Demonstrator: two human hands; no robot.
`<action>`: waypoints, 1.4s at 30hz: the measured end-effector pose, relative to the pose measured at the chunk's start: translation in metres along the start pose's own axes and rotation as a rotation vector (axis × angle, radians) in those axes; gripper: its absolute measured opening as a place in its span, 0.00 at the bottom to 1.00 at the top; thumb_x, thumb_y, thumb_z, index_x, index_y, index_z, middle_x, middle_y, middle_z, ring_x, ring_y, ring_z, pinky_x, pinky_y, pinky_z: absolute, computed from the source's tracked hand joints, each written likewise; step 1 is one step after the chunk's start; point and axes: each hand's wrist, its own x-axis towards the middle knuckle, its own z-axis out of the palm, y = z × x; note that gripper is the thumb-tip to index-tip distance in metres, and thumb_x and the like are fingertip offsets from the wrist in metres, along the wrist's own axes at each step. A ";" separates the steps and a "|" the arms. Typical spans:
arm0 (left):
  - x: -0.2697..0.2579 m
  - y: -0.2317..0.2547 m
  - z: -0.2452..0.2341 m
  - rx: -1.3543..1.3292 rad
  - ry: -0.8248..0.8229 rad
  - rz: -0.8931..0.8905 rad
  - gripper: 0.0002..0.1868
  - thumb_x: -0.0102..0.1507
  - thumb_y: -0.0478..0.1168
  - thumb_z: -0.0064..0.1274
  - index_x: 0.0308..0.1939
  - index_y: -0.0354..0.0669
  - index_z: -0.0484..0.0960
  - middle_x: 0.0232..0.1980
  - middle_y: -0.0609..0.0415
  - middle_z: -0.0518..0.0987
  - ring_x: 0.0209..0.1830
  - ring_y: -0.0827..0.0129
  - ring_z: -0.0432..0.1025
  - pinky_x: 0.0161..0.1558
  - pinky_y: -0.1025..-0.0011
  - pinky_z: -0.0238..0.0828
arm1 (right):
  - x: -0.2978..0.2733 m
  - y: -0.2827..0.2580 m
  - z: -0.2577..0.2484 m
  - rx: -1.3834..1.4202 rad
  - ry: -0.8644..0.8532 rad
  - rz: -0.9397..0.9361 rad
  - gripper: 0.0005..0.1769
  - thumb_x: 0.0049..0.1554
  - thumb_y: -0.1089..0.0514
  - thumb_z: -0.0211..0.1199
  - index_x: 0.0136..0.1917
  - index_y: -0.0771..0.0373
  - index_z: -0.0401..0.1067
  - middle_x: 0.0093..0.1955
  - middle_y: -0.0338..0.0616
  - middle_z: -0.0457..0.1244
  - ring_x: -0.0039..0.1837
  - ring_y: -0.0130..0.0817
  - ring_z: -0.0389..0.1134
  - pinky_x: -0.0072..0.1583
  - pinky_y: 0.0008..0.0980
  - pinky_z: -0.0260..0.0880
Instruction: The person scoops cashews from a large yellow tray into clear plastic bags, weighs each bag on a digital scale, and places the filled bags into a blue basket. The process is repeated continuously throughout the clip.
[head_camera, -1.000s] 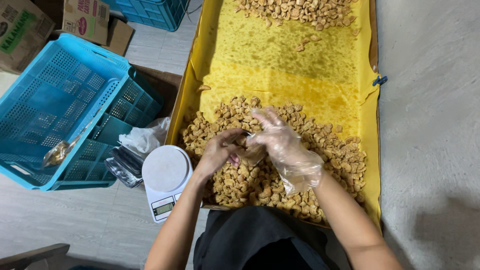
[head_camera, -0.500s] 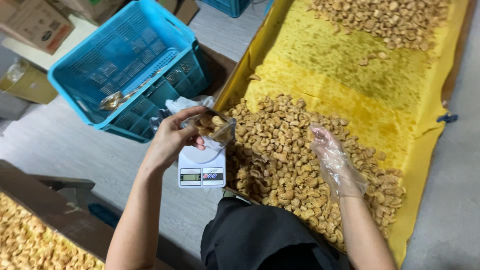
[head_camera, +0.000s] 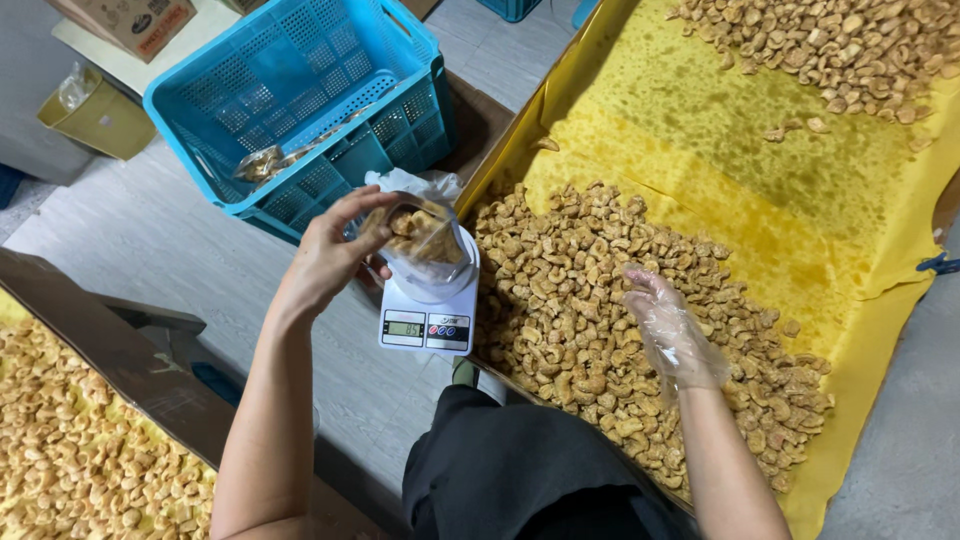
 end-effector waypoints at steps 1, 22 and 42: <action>0.000 0.002 -0.003 0.204 0.013 0.215 0.17 0.69 0.34 0.57 0.60 0.28 0.82 0.68 0.37 0.68 0.58 0.50 0.67 0.50 0.57 0.70 | 0.001 0.002 -0.001 -0.008 -0.005 -0.013 0.29 0.57 0.61 0.56 0.72 0.54 0.63 0.76 0.49 0.57 0.77 0.45 0.55 0.77 0.48 0.49; 0.031 -0.004 0.012 0.519 -0.329 0.070 0.17 0.58 0.45 0.64 0.47 0.42 0.82 0.75 0.42 0.65 0.60 0.50 0.75 0.60 0.57 0.76 | 0.001 0.016 -0.010 0.021 0.042 0.037 0.26 0.57 0.58 0.59 0.69 0.54 0.66 0.75 0.46 0.57 0.77 0.42 0.55 0.76 0.45 0.52; 0.158 0.086 0.160 -0.303 -0.394 0.155 0.09 0.66 0.39 0.58 0.37 0.37 0.81 0.42 0.45 0.85 0.38 0.64 0.76 0.38 0.69 0.76 | -0.009 -0.002 0.045 1.211 -0.080 0.037 0.49 0.50 0.49 0.68 0.77 0.61 0.48 0.74 0.59 0.53 0.73 0.51 0.60 0.68 0.45 0.67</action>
